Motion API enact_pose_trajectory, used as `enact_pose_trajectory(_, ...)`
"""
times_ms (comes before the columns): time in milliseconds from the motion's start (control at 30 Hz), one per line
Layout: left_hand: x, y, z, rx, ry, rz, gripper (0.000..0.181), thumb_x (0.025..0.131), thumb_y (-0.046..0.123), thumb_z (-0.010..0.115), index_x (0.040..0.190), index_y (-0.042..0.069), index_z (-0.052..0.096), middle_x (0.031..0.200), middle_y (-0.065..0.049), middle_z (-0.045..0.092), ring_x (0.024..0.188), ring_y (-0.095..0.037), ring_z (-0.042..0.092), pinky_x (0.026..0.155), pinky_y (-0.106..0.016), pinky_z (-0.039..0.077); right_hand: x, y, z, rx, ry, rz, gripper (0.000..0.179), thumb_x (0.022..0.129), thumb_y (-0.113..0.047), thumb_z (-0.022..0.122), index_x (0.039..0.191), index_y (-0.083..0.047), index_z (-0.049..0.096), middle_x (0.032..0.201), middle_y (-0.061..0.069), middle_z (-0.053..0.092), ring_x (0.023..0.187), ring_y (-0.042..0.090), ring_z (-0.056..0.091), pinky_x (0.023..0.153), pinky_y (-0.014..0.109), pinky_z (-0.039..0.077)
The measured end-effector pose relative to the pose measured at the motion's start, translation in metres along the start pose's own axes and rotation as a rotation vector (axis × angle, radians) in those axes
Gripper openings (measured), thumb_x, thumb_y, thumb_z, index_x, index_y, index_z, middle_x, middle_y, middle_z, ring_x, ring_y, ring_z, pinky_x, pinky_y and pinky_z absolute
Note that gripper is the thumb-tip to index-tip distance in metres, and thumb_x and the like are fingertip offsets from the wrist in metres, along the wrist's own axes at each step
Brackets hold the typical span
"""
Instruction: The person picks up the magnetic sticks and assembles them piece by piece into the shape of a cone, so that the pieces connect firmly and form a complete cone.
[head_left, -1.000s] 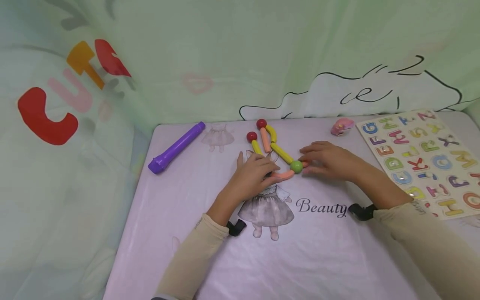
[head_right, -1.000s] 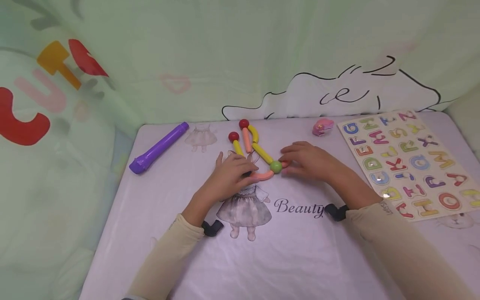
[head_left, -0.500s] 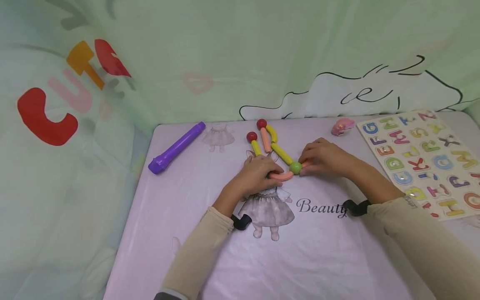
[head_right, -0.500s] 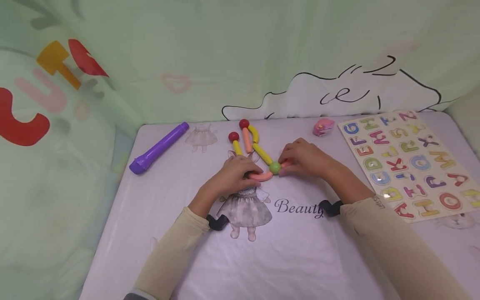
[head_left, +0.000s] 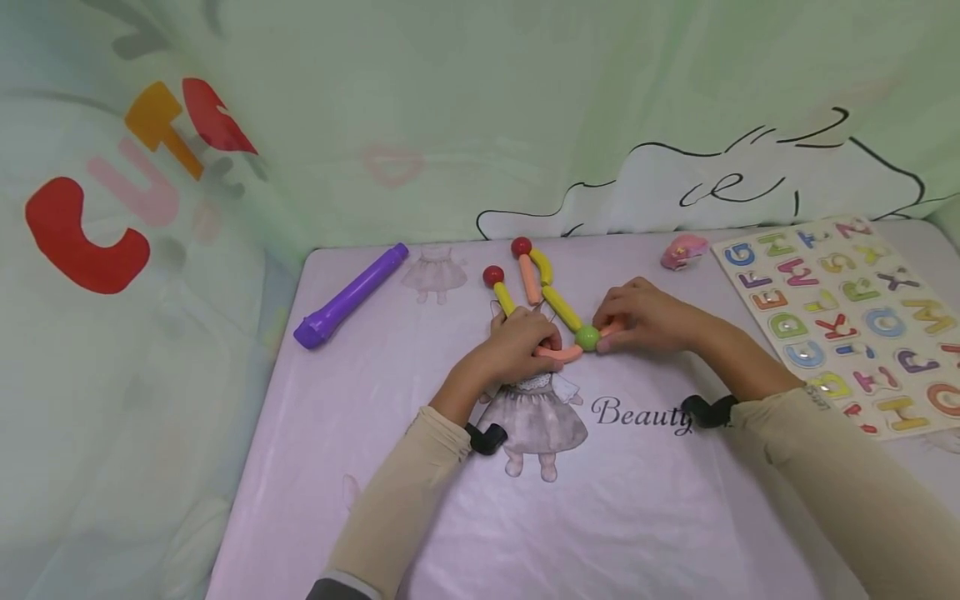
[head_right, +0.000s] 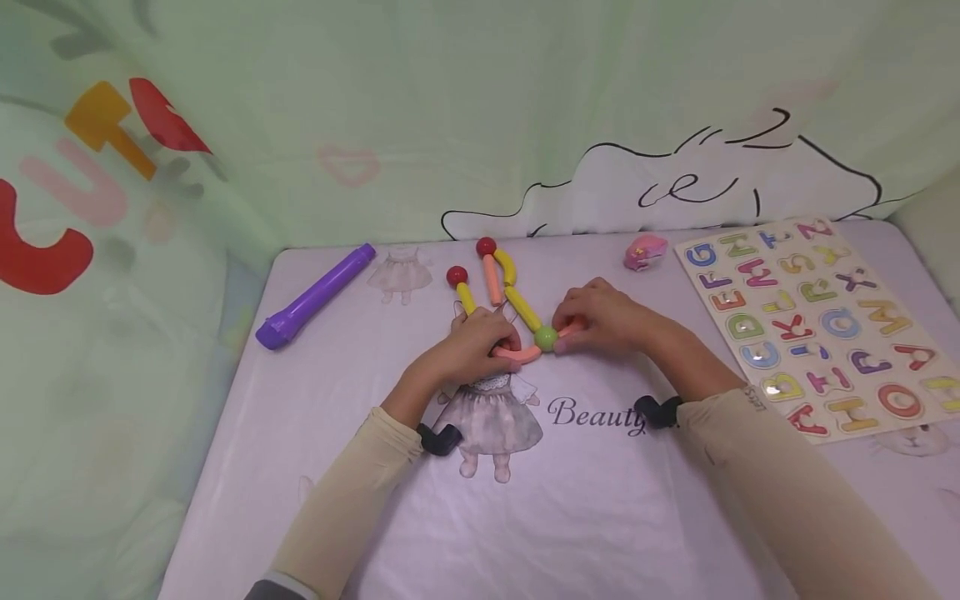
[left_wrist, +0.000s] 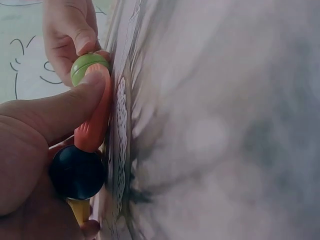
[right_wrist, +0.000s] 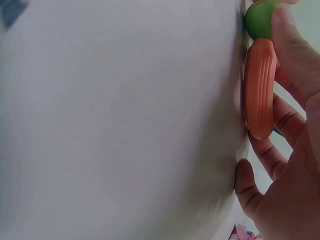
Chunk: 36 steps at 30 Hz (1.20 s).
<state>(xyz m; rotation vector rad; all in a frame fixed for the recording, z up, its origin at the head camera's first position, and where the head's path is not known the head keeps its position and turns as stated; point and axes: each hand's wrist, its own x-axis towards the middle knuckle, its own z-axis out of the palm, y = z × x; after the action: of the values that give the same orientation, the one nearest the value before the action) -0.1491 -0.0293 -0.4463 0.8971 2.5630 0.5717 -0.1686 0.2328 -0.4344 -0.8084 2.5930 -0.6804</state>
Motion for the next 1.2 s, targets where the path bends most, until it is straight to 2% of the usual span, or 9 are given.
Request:
enact_pose_trajectory(167,-0.001,-0.001,0.0,-0.019,-0.001,0.009,0.018,0.093,0.04,0.074,0.103,0.026,0.069,0.096,0.01,0.058,0.103,-0.013,0.045,0.098,-0.048,0.033,0.003,-0.007,0.002,-0.04,-0.008,0.057,0.039,0.081,-0.056,0.081,0.108,-0.028,0.075,0.11,-0.007,0.068,0.114,0.028,0.048,0.084,0.046,0.036)
enact_pose_trajectory(333,0.0,0.0,-0.001,0.001,-0.02,0.016,0.016,0.097,0.039,0.07,0.104,0.025,0.068,0.099,0.01,0.058,0.11,-0.014,0.043,0.103,-0.052,0.03,0.006,-0.014,0.005,-0.073,0.008,0.098,0.043,0.081,-0.06,0.079,0.109,-0.028,0.075,0.102,-0.01,0.068,0.114,0.026,0.049,0.08,0.049,0.033)
enact_pose_trajectory(433,0.0,-0.002,-0.002,-0.003,-0.034,0.019,0.016,0.099,0.041,0.066,0.102,0.026,0.067,0.1,0.01,0.058,0.114,-0.014,0.042,0.107,-0.056,0.027,0.006,-0.016,0.006,-0.068,0.013,0.103,0.039,0.084,-0.057,0.078,0.109,-0.028,0.075,0.099,-0.01,0.069,0.113,0.024,0.049,0.081,0.05,0.031)
enact_pose_trajectory(667,0.0,-0.008,-0.004,-0.081,-0.044,0.036,0.036,0.103,0.058,0.047,0.094,0.027,0.063,0.097,0.006,0.057,0.111,-0.016,0.043,0.111,-0.063,0.022,0.003,-0.022,0.003,-0.091,-0.005,0.066,0.028,0.091,-0.044,0.074,0.112,-0.026,0.073,0.097,-0.007,0.067,0.112,0.027,0.052,0.084,0.055,0.032)
enact_pose_trajectory(767,0.001,-0.008,-0.004,-0.107,-0.044,0.029,0.037,0.105,0.057,0.043,0.098,0.027,0.064,0.099,0.006,0.06,0.114,-0.016,0.045,0.112,-0.063,0.02,0.001,-0.025,0.0,-0.113,-0.016,0.053,0.027,0.094,-0.04,0.072,0.115,-0.024,0.071,0.103,-0.004,0.069,0.112,0.028,0.054,0.085,0.058,0.032)
enact_pose_trajectory(933,0.003,-0.007,-0.005,-0.134,-0.019,-0.021,0.035,0.107,0.053,0.042,0.109,0.025,0.063,0.098,0.006,0.06,0.113,-0.014,0.049,0.114,-0.059,0.02,-0.005,-0.029,-0.003,-0.126,-0.022,0.056,0.028,0.095,-0.034,0.071,0.12,-0.021,0.068,0.108,-0.002,0.07,0.111,0.027,0.055,0.088,0.059,0.03)
enact_pose_trajectory(1067,0.003,-0.008,-0.005,-0.134,-0.016,-0.03,0.033,0.107,0.051,0.042,0.114,0.024,0.06,0.092,0.004,0.058,0.107,-0.014,0.05,0.114,-0.06,0.019,-0.009,-0.031,-0.004,-0.127,-0.009,0.057,0.029,0.093,-0.032,0.073,0.119,-0.02,0.067,0.099,-0.003,0.067,0.103,0.024,0.054,0.087,0.055,0.029)
enact_pose_trajectory(1200,0.002,-0.009,-0.005,-0.149,-0.013,-0.026,0.033,0.107,0.052,0.041,0.117,0.026,0.058,0.089,0.003,0.056,0.106,-0.015,0.05,0.113,-0.06,0.021,-0.008,-0.03,-0.001,-0.105,0.017,0.006,0.027,0.09,-0.025,0.075,0.115,-0.017,0.068,0.092,-0.003,0.064,0.089,0.017,0.054,0.082,0.042,0.042)
